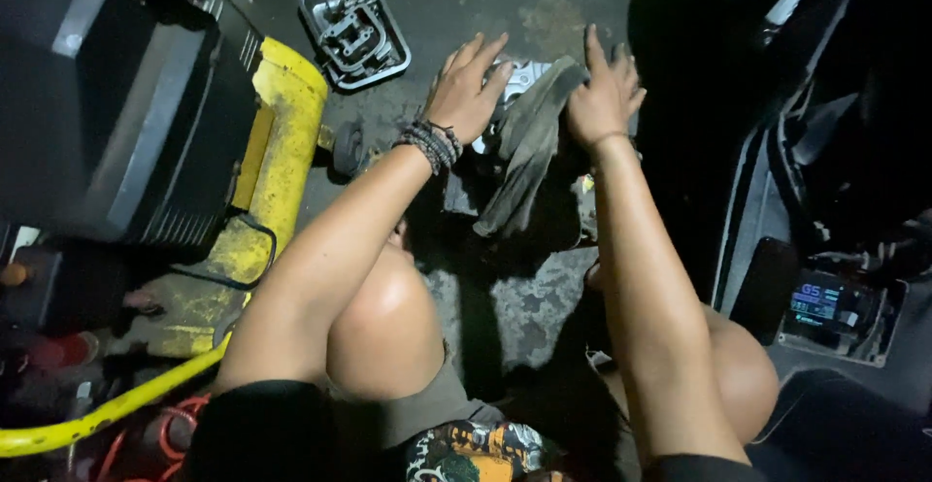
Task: Cleaning a motorcycle engine cylinder head by wiping it thoroughly with a cloth.
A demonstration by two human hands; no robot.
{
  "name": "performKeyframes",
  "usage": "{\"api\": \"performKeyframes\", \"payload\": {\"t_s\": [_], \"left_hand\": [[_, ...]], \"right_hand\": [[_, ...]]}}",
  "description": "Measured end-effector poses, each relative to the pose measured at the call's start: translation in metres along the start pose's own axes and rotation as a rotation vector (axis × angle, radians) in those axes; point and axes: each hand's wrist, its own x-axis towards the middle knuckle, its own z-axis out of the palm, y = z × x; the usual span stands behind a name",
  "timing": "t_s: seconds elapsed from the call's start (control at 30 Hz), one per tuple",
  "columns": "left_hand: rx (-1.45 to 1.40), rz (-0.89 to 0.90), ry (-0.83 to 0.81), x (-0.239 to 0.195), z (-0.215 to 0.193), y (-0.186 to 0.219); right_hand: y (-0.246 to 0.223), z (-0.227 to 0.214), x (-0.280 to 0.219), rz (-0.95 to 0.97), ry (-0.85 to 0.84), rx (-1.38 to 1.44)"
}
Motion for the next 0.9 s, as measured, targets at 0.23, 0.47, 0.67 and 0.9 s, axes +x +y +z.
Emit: {"api": "performKeyframes", "payload": {"t_s": [0.23, 0.47, 0.67, 0.9], "left_hand": [[0.058, 0.099, 0.154, 0.007, 0.0, 0.006], [0.057, 0.145, 0.104, 0.002, 0.01, 0.012], [0.019, 0.245, 0.168, 0.0, -0.001, 0.016], [0.049, 0.22, 0.153, 0.0, -0.001, 0.017]], "right_hand": [[0.005, 0.007, -0.023, 0.019, 0.076, 0.011], [-0.004, -0.019, -0.04, -0.086, 0.042, -0.046], [-0.041, -0.015, -0.011, -0.158, 0.038, -0.227], [0.005, -0.008, 0.015, -0.092, 0.023, -0.13]]}}
